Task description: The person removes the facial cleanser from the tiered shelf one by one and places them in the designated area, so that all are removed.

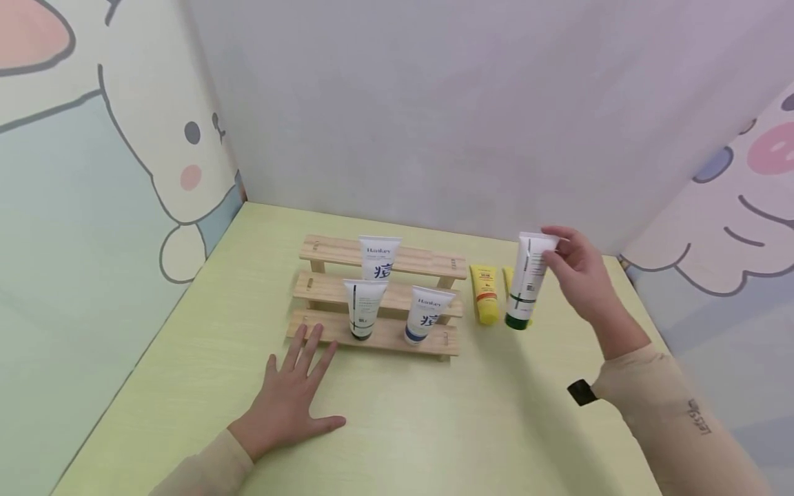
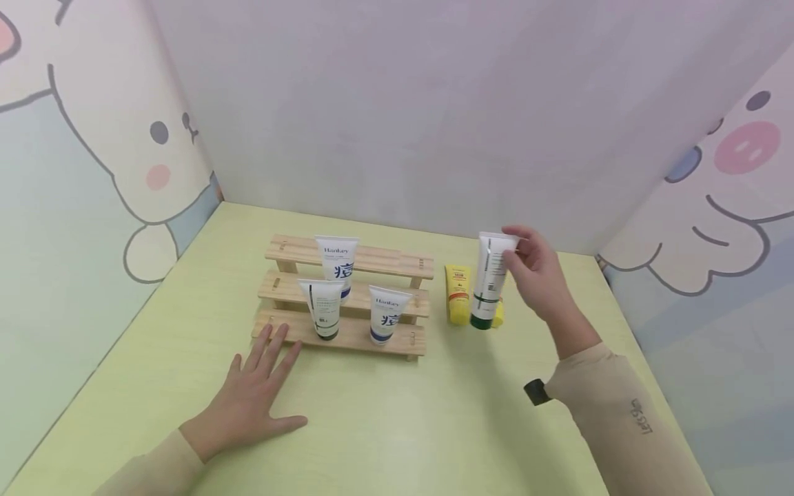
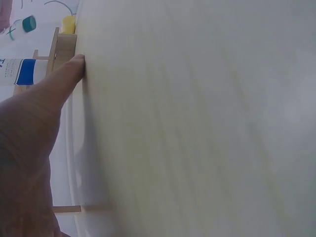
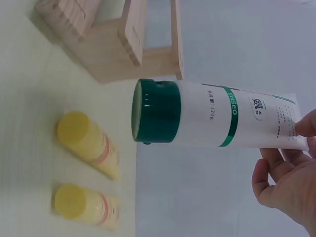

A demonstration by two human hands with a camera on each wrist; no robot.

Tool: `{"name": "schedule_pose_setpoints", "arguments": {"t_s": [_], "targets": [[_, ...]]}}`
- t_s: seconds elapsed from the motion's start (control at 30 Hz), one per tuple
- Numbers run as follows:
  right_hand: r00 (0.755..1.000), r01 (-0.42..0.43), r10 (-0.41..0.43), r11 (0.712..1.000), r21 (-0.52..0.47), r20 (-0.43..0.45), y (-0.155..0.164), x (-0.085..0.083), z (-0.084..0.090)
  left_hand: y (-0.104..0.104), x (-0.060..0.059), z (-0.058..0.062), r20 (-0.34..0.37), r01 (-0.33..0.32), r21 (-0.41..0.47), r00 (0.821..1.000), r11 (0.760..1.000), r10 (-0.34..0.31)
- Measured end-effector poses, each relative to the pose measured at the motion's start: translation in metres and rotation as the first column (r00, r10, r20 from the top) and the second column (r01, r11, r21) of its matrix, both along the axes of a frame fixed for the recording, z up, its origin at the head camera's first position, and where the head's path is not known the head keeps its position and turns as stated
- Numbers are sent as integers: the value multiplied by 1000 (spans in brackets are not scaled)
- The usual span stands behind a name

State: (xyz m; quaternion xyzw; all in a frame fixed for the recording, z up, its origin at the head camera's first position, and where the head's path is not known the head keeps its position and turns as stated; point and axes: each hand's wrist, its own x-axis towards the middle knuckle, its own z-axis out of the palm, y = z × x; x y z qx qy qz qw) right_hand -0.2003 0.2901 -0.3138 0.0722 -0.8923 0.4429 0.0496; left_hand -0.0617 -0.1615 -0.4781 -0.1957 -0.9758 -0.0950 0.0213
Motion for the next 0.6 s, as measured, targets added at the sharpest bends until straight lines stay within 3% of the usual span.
{"name": "schedule_pose_setpoints", "arguments": {"t_s": [0.1, 0.27, 0.47, 0.6], "targets": [[988, 32, -46, 995, 98, 145, 27, -8, -3, 0, 0, -2, -4, 0, 0, 1000, 1000, 0], [938, 24, -90, 980, 195, 334, 68, -25, -19, -1, -1, -2, -8, -1, 2, 1000, 1000, 1], [885, 26, -122, 977, 214, 448, 103, -46, -51, -1, -1, -2, -24, 5, -4, 1000, 1000, -6], [863, 66, -157, 977, 201, 480, 119, -63, -73, 0, 0, -4, -23, 8, 3, 1000, 1000, -8]]}}
